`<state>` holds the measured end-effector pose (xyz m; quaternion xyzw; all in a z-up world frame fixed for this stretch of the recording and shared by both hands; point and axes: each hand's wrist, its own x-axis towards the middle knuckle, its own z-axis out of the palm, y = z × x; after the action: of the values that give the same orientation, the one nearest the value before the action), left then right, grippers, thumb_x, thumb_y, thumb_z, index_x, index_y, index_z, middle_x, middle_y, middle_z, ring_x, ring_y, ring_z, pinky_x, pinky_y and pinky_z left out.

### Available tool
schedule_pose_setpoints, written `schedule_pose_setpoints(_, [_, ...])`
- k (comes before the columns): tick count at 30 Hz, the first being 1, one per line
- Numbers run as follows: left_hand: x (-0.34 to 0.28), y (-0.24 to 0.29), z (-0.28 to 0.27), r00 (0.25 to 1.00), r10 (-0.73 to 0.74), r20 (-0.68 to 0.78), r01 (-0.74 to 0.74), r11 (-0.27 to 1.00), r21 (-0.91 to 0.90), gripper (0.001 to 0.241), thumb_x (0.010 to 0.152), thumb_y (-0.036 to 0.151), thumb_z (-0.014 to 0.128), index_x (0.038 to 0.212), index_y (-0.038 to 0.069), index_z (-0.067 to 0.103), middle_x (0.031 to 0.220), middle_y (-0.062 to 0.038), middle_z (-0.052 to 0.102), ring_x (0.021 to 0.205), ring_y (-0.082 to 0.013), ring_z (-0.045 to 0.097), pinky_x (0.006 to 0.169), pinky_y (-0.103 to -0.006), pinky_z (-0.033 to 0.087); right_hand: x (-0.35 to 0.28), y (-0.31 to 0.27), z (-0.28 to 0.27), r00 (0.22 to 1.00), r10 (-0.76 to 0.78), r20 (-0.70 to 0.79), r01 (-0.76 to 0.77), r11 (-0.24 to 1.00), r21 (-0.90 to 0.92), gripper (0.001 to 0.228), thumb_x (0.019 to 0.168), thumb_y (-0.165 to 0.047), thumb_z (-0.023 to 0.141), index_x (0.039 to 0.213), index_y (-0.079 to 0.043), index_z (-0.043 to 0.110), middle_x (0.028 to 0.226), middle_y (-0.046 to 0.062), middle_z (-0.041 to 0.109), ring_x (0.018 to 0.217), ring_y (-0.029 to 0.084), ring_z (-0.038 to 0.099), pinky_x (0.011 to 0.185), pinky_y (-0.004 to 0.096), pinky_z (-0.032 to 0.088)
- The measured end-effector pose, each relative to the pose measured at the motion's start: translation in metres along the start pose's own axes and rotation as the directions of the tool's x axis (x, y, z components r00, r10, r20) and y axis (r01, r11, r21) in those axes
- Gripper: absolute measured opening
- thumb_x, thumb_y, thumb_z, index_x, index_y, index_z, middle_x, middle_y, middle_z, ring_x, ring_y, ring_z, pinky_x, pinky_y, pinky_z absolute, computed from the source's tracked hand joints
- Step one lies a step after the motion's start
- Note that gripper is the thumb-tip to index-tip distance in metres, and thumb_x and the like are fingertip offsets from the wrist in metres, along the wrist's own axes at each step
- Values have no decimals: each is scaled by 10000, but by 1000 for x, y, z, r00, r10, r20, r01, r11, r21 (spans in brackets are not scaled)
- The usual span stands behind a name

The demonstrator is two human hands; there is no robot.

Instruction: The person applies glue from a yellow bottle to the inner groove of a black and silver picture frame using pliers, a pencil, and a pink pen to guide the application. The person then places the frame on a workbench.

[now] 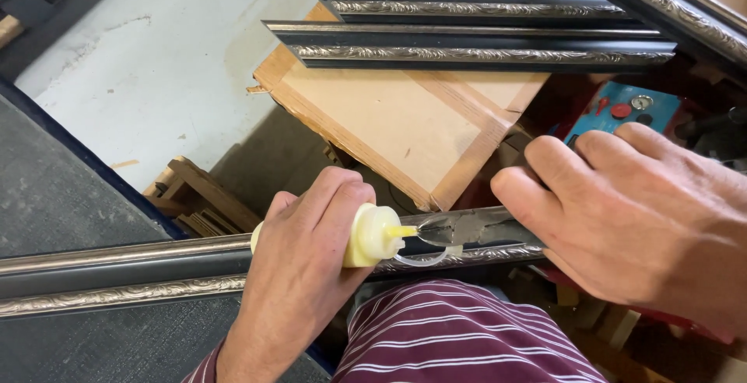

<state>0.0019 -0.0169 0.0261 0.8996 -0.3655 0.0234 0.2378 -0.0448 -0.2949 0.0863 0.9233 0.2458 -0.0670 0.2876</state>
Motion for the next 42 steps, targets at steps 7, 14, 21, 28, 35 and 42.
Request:
schedule_pose_setpoints(7, [3,1,1,999,16,-34,-17,1000,-19,533,680,143,906,1088,115,564,1150,-41,573,921,-219,597,644,-397,418,1,5,3,999,30,-12,-29,998,48,104,913,-203,560,906,-269,481,749,-26,524,557,199,670,600,386,600])
schedule_pose_setpoints(14, [8,11,2,981,-171,-97,131,937,-324,534,594,20,773,1077,120,570,1117,-26,604,948,-202,620,679,-343,466,4,8,-4,973,80,-216,-67,995,69,141,885,-340,627,942,-273,517,805,-44,547,632,160,685,638,354,638])
schedule_pose_setpoints(21, [10,22,13,939,-317,-135,200,821,-535,478,602,13,745,1040,140,602,1081,-20,631,944,-185,651,747,-313,519,15,1,14,895,118,-431,-9,969,247,391,804,-476,794,946,-177,586,835,-15,639,649,212,673,617,377,601])
schedule_pose_setpoints(28, [12,21,25,919,-350,-182,174,774,-609,419,613,19,701,1011,114,612,1048,-36,635,925,-195,643,785,-304,505,23,8,31,927,353,-125,-274,867,417,259,795,-364,686,963,-215,557,805,-65,678,632,273,692,539,425,574])
schedule_pose_setpoints(35, [31,-4,68,925,-279,-259,17,710,-704,447,600,-33,681,1029,93,692,1208,-96,661,1134,-231,661,1035,-341,481,68,85,127,827,508,241,-496,456,739,478,775,-180,590,1215,-111,416,1137,153,627,921,441,586,760,540,442])
schedule_pose_setpoints(42, [52,-54,140,837,-547,-8,328,513,-794,855,648,-87,681,1476,32,507,1597,-94,446,1291,-286,676,1033,-347,517,156,201,315,723,613,319,-566,260,782,482,787,-189,653,1184,-111,392,909,169,574,769,348,482,679,488,363])
